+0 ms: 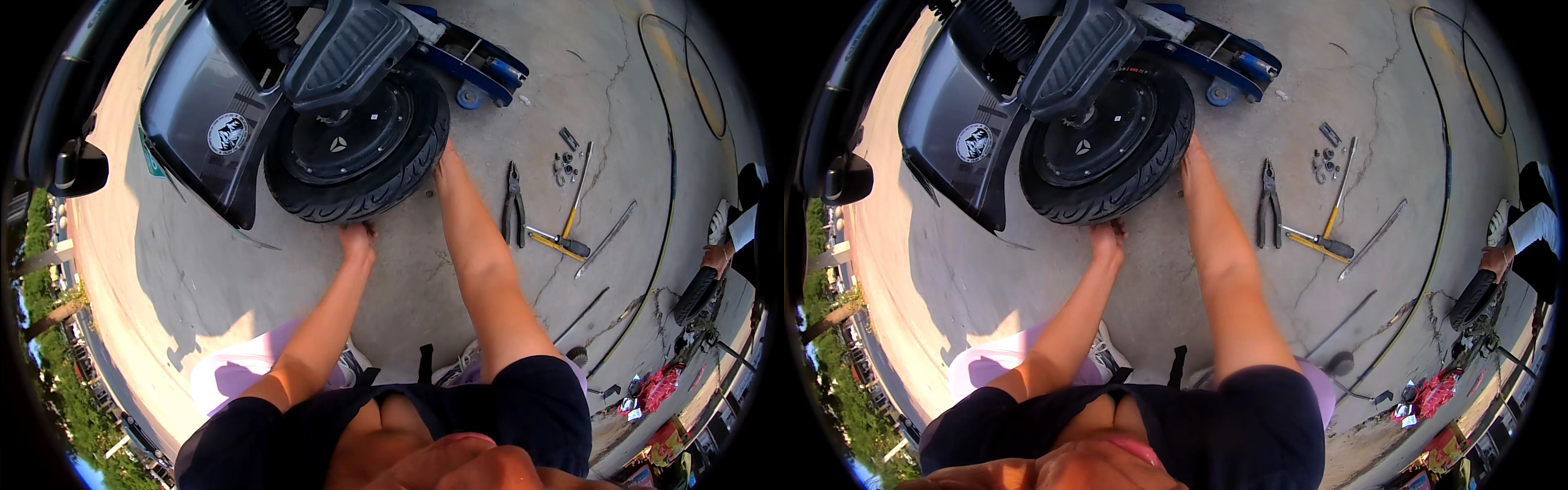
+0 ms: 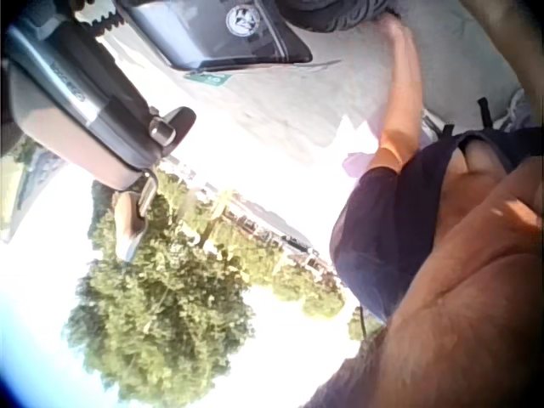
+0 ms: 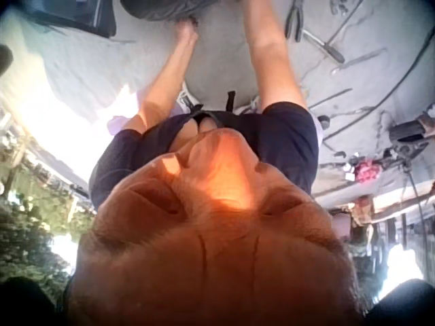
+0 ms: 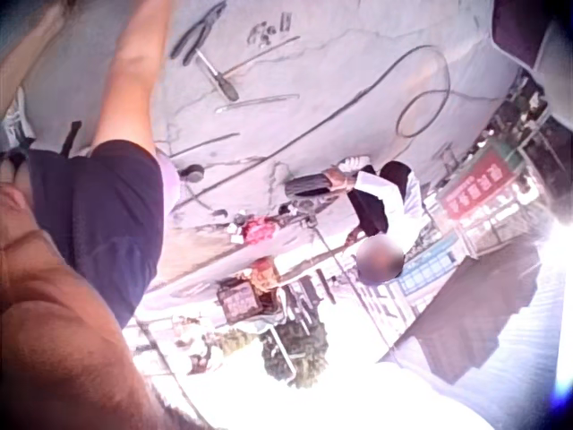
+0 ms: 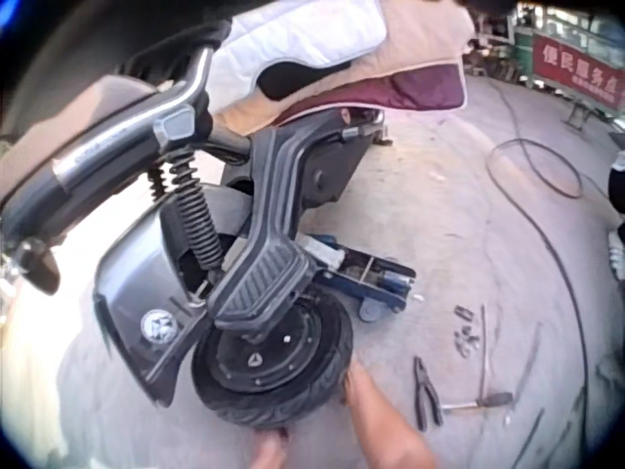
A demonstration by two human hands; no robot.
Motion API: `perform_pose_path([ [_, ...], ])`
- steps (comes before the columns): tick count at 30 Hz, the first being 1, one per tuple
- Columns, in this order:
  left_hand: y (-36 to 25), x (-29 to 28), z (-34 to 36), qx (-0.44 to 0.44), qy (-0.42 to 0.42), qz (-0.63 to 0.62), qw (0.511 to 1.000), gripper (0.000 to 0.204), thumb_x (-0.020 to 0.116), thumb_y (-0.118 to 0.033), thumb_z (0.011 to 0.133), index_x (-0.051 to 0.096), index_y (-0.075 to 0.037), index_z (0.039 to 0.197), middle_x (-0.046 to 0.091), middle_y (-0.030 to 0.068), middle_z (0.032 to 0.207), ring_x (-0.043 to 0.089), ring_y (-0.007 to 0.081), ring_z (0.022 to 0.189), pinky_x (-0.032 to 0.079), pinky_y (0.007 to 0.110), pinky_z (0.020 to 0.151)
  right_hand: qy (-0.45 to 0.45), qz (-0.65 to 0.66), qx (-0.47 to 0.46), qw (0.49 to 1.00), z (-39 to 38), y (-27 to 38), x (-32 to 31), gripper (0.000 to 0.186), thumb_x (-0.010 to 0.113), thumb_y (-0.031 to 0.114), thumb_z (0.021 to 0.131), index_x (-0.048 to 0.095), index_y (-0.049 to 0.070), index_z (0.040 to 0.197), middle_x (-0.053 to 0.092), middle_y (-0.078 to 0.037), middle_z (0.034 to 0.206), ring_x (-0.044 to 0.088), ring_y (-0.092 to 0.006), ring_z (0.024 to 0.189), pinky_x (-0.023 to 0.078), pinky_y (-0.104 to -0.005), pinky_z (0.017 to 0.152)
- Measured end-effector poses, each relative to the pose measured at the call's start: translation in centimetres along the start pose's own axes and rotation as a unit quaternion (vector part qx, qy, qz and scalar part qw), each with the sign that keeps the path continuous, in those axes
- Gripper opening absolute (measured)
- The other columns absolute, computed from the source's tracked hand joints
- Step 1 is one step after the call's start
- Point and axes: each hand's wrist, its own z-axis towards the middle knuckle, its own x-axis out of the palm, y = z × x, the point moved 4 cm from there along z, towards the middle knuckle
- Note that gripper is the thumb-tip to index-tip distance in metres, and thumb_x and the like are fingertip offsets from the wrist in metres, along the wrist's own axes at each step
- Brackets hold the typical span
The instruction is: The person uses a tire iron to pry the tire bead off the rim of a motorcycle wheel. They repeatedly insert the tool between the tire and rim, leveraging it to separate the rubber from the metal. The person then removes the tire from the rim and places it on the ground.
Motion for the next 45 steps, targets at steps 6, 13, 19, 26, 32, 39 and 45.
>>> perform_pose_path([
  [6, -3.6, 9.1, -7.6, -0.048, 0.438, -0.111, 0.891, 0.07, 0.08, -0.03, 0.074, 0.044, -0.009, 0.131, 0.053, 0.0047, 0.126, 0.047, 0.0234, 0.12, 0.039, 0.044, 0.098, -0.011, -0.014, -0.006, 1.0, -0.7, 0.1, -0.2, 0.046, 0.049, 0.038, 0.094, 0.057, 0.002, 0.121, 0.063, -0.013, 0.117, 0.061, -0.029, 0.104, 0.049, -0.0428, 0.093],
  [13, -6.1, 7.7, -9.6, -0.092, 0.232, -0.322, 0.913, 0.085, 0.076, -0.045, 0.074, 0.035, -0.011, 0.14, 0.037, 0.0056, 0.144, 0.03, 0.0279, 0.135, 0.022, 0.052, 0.114, -0.017, -0.019, -0.019, 0.999, -1.4, -0.3, 0.2, 0.043, 0.05, 0.035, 0.094, 0.058, 0.001, 0.12, 0.064, -0.013, 0.116, 0.061, -0.0285, 0.103, 0.05, -0.0423, 0.091],
  [19, -10.1, 2.5, -5.5, -0.027, 0.086, -0.295, 0.951, 0.076, 0.077, -0.035, 0.076, 0.039, -0.011, 0.137, 0.044, 0.0073, 0.139, 0.039, 0.0281, 0.13, 0.03, 0.049, 0.11, -0.022, -0.014, -0.036, 0.999, -2.1, -1.2, -0.4, 0.041, 0.051, 0.033, 0.094, 0.058, 0.001, 0.119, 0.064, -0.013, 0.115, 0.062, -0.028, 0.102, 0.051, -0.0419, 0.09],
  [26, -13.0, -0.4, -1.4, 0.049, 0.084, -0.154, 0.983, 0.05, 0.071, -0.013, 0.075, 0.052, -0.004, 0.121, 0.06, 0.0078, 0.12, 0.056, 0.0258, 0.112, 0.044, 0.043, 0.099, -0.022, 0.002, -0.069, 0.997, -3.8, -2.8, -2.1, 0.038, 0.052, 0.029, 0.094, 0.059, 0.001, 0.118, 0.065, -0.012, 0.114, 0.063, -0.0275, 0.1, 0.052, -0.0415, 0.089],
  [32, -14.9, -1.8, 1.6, 0.042, 0.121, -0.089, 0.988, 0.049, 0.066, -0.016, 0.078, 0.051, -0.003, 0.123, 0.059, 0.0101, 0.122, 0.056, 0.0273, 0.113, 0.044, 0.043, 0.1, -0.002, 0.068, -0.062, 0.996, -5.0, -4.1, -2.7, 0.03, 0.054, 0.018, 0.091, 0.06, 0.0, 0.114, 0.066, -0.012, 0.11, 0.064, -0.0253, 0.096, 0.054, -0.04, 0.084],
  [39, -14.3, -1.0, 1.9, 0.017, 0.136, -0.134, 0.982, 0.052, 0.065, -0.015, 0.076, 0.05, -0.006, 0.126, 0.058, 0.0104, 0.124, 0.055, 0.0282, 0.115, 0.043, 0.044, 0.1, 0.033, 0.087, -0.016, 0.996, -3.6, -3.1, -3.6, 0.03, 0.054, 0.02, 0.091, 0.06, 0.001, 0.114, 0.066, -0.013, 0.11, 0.064, -0.0268, 0.097, 0.053, -0.0426, 0.087],
  [45, -13.8, -1.1, 0.1, 0.067, 0.152, -0.199, 0.966, 0.051, 0.061, -0.031, 0.087, 0.047, -0.005, 0.129, 0.051, 0.0096, 0.134, 0.048, 0.0289, 0.122, 0.037, 0.044, 0.105, -0.006, -0.012, 0.029, 0.999, -5.5, -2.3, -2.3, 0.032, 0.055, 0.02, 0.09, 0.06, 0.001, 0.115, 0.064, -0.014, 0.114, 0.062, -0.0275, 0.102, 0.05, -0.044, 0.092],
])
